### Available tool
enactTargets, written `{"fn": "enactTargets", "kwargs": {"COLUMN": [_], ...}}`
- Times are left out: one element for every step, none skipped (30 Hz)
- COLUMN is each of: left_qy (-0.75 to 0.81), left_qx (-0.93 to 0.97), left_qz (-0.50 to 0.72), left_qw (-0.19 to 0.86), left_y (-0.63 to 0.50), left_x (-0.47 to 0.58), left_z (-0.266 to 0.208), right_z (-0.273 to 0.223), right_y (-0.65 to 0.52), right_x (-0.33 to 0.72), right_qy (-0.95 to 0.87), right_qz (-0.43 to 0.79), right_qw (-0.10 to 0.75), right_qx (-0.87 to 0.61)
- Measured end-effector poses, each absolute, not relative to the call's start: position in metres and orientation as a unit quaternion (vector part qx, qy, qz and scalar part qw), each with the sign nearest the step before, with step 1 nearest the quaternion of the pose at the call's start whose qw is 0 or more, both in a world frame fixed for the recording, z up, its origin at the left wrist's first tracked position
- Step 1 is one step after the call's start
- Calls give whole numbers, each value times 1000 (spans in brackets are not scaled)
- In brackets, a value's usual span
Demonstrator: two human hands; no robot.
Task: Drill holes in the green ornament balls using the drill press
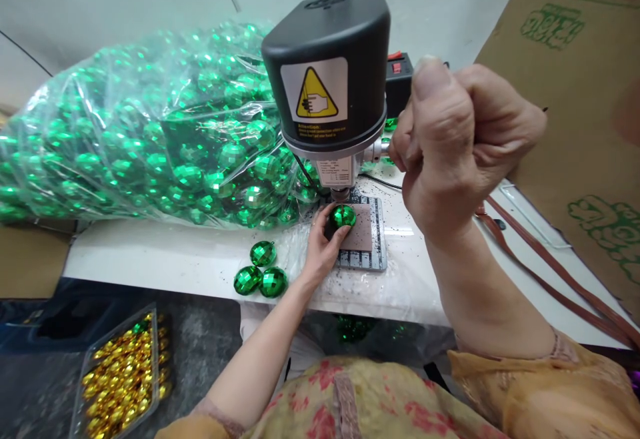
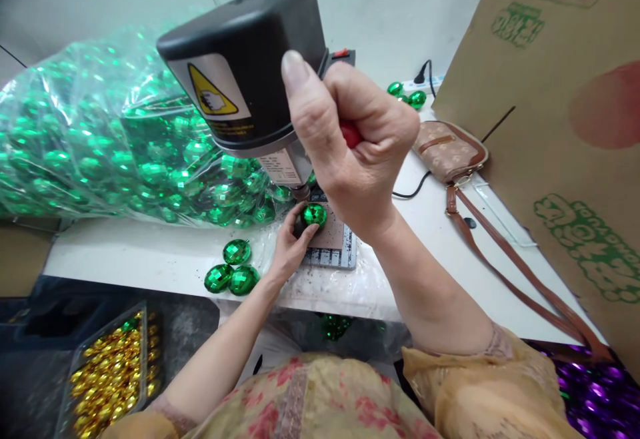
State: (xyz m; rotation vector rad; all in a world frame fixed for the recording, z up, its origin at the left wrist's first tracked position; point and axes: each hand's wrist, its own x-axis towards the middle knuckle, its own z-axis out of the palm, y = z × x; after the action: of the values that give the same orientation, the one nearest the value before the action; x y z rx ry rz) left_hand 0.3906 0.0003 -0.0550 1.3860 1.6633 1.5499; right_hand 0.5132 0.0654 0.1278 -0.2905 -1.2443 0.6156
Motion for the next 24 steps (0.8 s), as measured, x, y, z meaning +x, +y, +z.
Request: {"fn": "enactTargets", "kwargs": {"left_qy": [607,605,602,599,598,598,599,601,601,601,599,597,596,594,593,592,592,593,594,595,597,597,597,596], "left_qx": [517,526,531,532,530,527,526,525,525,525,525,525,525,527,528,529,530,529,527,525,523,521,520,520], "left_qz": [559,556,555,555,556,554,552,550,549,549,551,553,555,556,557,558,559,561,562,562,562,562,562,562], "left_qw": [227,221,220,224,231,238,244,248,250,250,249,249,247,245,242,239,236,234,233,233,234,236,239,242], "left_y": [0,0,-1,-2,-2,-3,-3,-3,-3,-3,-3,-3,-3,-3,-3,-3,-3,-3,-3,-3,-3,-4,-4,-4], "left_x": [391,391,391,391,391,391,390,390,389,389,389,389,390,390,391,391,392,392,392,392,393,393,393,393], "left_z": [-55,-55,-54,-54,-54,-54,-53,-53,-53,-53,-52,-52,-51,-50,-49,-49,-49,-48,-48,-49,-49,-49,-49,-49], "right_z": [129,130,131,132,132,133,133,132,131,129,126,122,119,115,111,107,104,102,100,99,98,97,96,95], "right_y": [65,65,64,64,64,64,65,65,65,65,65,65,65,64,64,63,63,63,63,63,64,64,65,67], "right_x": [514,514,515,515,516,516,516,517,517,517,517,517,517,517,518,518,518,518,517,517,517,516,516,516], "right_qy": [-571,-571,-574,-579,-586,-591,-594,-593,-589,-587,-587,-590,-594,-599,-603,-603,-604,-604,-604,-602,-600,-600,-600,-599], "right_qz": [285,285,284,281,278,275,273,272,271,269,266,259,247,233,222,213,207,207,208,208,204,202,198,193], "right_qw": [759,760,758,755,750,746,744,747,751,756,758,759,761,763,764,767,768,768,768,770,773,774,775,777], "right_qx": [-130,-124,-122,-126,-131,-137,-139,-133,-121,-109,-100,-92,-81,-71,-62,-52,-47,-47,-46,-40,-25,-8,8,20]}}
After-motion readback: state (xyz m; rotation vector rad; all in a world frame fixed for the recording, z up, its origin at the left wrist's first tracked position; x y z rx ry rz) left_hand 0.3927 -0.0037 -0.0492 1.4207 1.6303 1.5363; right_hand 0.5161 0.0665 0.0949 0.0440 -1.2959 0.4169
